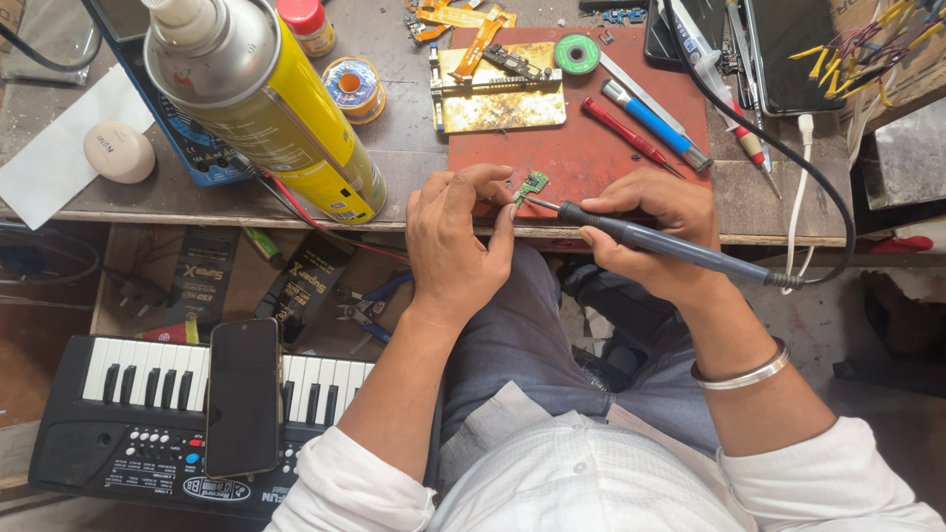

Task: The person solders a small green circuit board on a repair bench, holding the board with one hand while applying a soldering iron to its contacts. They use a blue-handled tool to position components, occasionally reposition the board, and continue soldering different points on the board throughout the episode.

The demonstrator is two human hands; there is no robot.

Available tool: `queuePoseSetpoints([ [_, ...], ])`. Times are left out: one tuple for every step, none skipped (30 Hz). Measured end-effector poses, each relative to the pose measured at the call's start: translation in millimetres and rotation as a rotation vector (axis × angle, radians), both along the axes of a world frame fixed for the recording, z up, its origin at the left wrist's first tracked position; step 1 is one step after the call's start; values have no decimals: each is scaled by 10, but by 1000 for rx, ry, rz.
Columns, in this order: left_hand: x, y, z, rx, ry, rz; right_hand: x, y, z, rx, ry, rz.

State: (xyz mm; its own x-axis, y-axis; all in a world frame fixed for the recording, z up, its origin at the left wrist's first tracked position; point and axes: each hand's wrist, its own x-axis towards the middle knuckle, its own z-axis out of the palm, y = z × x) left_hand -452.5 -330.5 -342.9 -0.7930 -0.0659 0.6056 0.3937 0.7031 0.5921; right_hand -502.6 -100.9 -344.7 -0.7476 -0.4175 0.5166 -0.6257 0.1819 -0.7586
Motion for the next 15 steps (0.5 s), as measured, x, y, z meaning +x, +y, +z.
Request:
queuePoseSetpoints([
  [0, 0, 1, 1, -4, 0, -3, 0, -3, -1, 3, 0],
  [0, 1, 1, 3, -8, 0, -4, 0, -5, -2, 6, 0],
  [-1, 1, 2, 2, -6, 1, -4, 2, -7, -13, -11, -2],
  [-4, 1, 3, 1, -5, 2, -2, 4, -7, -24, -27, -3],
  [-5, 1, 4, 0, -3, 4, -2, 4, -6, -34, -44, -5],
  [-4, 1, 5, -2, -2, 5, -1, 2, -4, -23, -29, -4],
  [-4, 1, 8, -4, 0, 6, 0, -2, -2, -12, -15, -3],
  [-3, 1, 7, -6, 1, 7, -1, -6, 0, -2, 0, -3],
  [-1, -2, 13, -7, 1, 8, -1, -13, 10, 10, 20, -7],
  [0, 0, 11, -6, 0, 9, -4, -15, 13, 22, 39, -11],
  [1, 1, 12, -6, -1, 10, -5, -20, 18, 34, 58, -15],
  [1, 0, 12, -6, -2, 10, -3, -26, 20, 35, 62, -15],
  [1, -1, 12, -5, -3, 10, -1, -31, 22, 37, 66, -14],
  [1, -2, 11, -5, -4, 10, 1, -34, 23, 38, 70, -14],
  [1, -2, 10, -4, -6, 9, 1, -34, 23, 37, 69, -15],
])
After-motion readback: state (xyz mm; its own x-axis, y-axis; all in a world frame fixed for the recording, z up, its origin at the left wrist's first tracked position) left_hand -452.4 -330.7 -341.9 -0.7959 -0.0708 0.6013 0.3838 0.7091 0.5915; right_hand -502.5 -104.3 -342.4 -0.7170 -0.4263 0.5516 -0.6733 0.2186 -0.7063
